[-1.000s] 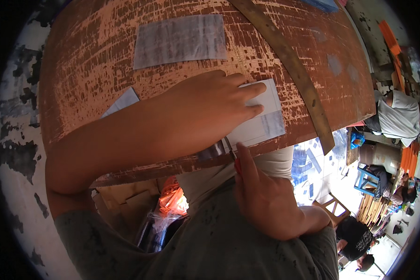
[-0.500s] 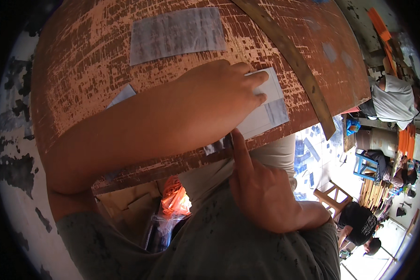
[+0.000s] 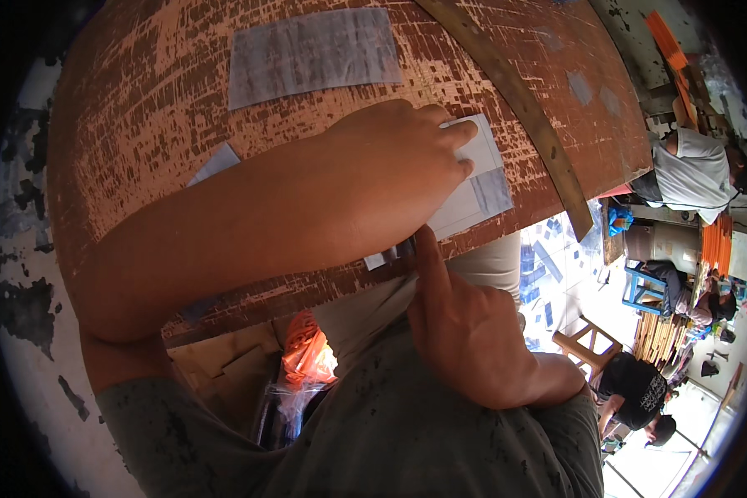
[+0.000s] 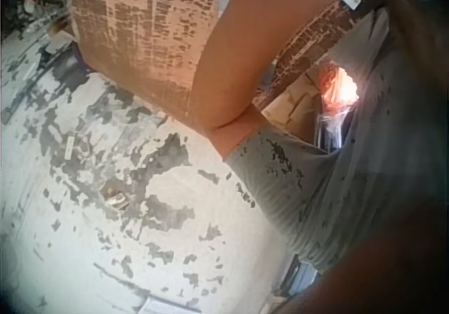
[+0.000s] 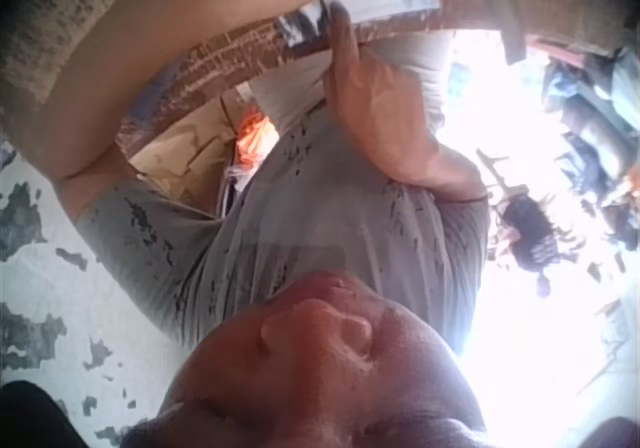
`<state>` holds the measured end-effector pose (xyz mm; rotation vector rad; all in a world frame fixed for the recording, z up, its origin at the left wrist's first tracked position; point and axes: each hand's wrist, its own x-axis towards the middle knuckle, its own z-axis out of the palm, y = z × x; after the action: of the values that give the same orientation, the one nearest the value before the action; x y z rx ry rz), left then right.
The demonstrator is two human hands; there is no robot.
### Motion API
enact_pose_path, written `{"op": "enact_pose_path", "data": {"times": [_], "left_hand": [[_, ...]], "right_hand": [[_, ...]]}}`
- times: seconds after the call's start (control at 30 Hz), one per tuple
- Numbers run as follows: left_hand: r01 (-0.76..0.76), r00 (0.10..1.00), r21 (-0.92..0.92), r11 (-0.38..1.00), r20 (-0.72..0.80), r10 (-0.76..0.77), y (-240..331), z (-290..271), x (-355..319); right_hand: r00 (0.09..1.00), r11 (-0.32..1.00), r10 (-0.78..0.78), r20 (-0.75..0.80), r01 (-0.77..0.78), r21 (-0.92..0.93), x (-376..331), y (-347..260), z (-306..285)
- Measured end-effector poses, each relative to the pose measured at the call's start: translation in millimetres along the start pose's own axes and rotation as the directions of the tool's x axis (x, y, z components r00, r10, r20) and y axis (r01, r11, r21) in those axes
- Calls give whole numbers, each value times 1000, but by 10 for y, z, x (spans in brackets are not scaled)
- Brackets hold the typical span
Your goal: The person cuts plastic sheets along a paper template using a utility knife, then separates and moves the cut pieces by hand on the table.
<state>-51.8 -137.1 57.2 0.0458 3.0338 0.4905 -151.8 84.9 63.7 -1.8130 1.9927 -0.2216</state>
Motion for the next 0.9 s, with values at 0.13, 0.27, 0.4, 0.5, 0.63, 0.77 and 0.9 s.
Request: {"op": "enact_pose_path", "data": {"times": [0.13, 0.27, 0.4, 0.5, 0.63, 0.77, 0.9], "left_hand": [[39, 997, -69, 997, 75, -34, 45, -36, 19], [-1, 999, -54, 999, -42, -1, 61, 32, 1], [-2, 1000, -17, 1000, -22, 2, 104, -3, 21], [33, 999, 16, 999, 27, -33, 99, -27, 62], [28, 997, 104, 994, 75, -36, 101, -61, 68], [35, 999, 125, 992, 29, -39, 133, -46, 58], [67, 998, 98, 993, 0, -67, 202, -119, 53]], "right_hand": [[999, 999, -3, 54, 5, -45, 39, -27, -89], [999, 998, -4, 52, 7, -55, 37, -32, -123], [995, 999, 7, 100, -2, -54, -30, -28, -150], [995, 997, 1, 103, 6, -71, -87, -9, -144], [995, 998, -12, 95, 19, -68, -170, 13, -117], [992, 1000, 4, 128, 0, -30, -223, 35, -131], [993, 1000, -4, 117, 7, -22, -275, 63, -108]]}}
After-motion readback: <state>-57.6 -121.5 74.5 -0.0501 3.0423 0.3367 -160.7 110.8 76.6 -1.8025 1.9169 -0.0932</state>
